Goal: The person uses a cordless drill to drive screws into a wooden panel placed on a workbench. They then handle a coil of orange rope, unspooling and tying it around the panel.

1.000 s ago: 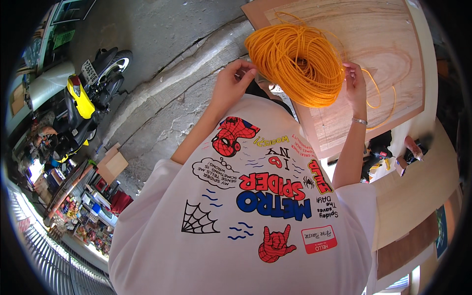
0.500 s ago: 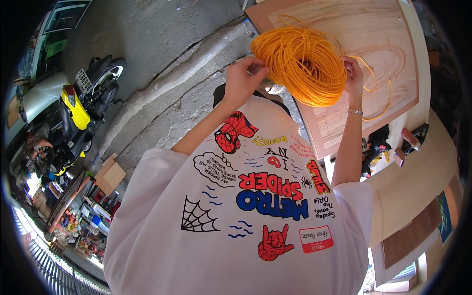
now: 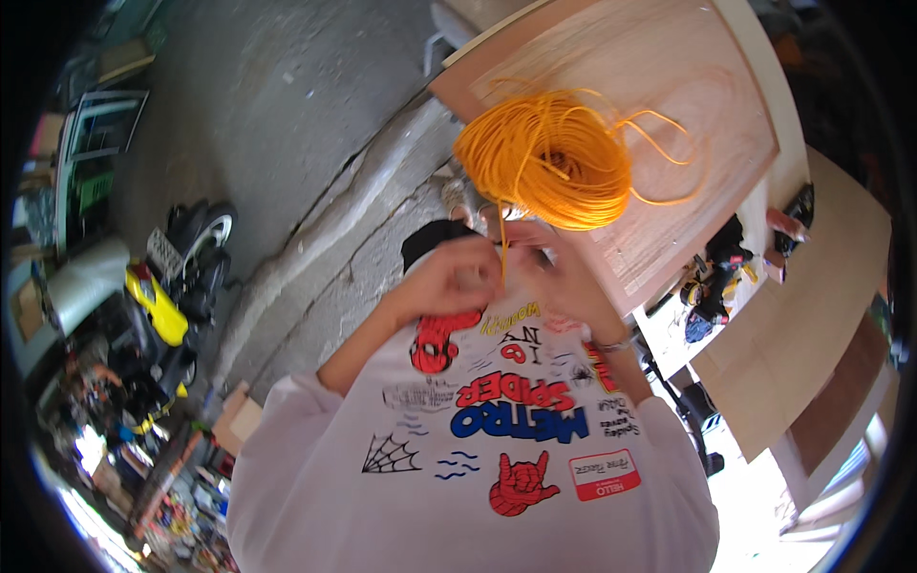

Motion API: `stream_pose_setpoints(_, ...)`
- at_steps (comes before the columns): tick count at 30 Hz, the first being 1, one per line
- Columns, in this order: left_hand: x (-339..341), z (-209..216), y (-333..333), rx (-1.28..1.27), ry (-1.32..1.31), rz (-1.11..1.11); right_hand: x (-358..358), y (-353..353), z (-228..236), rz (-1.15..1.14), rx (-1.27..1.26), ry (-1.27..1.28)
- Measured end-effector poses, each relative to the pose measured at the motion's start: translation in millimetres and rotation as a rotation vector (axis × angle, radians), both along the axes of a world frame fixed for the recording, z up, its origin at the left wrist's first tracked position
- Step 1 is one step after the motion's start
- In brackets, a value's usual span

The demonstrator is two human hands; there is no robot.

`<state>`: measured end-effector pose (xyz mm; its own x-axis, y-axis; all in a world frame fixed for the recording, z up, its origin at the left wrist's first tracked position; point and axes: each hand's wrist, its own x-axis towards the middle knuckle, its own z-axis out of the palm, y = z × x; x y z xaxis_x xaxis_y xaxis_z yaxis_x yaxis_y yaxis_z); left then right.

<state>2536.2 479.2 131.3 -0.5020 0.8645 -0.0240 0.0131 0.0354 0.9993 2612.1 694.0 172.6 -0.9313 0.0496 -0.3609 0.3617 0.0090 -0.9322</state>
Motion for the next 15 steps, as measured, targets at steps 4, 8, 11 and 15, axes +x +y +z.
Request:
stream_pose_setpoints(4,-3,9,2,-0.101,0.018,-0.244,-23,2,41,-0.199,-0.514,0.051)
stream_pose_setpoints(8,-31,-7,-5,-0.153,0.326,-0.284,-1,74,103,-0.442,-0.601,0.543)
stream_pose_setpoints(11,-38,-21,-8,-0.232,0.494,-0.480,41,131,191,-0.531,-0.601,0.787)
stream_pose_setpoints(15,-37,-25,-15,-0.348,0.637,-0.651,148,188,286,-0.770,-0.384,1.095)
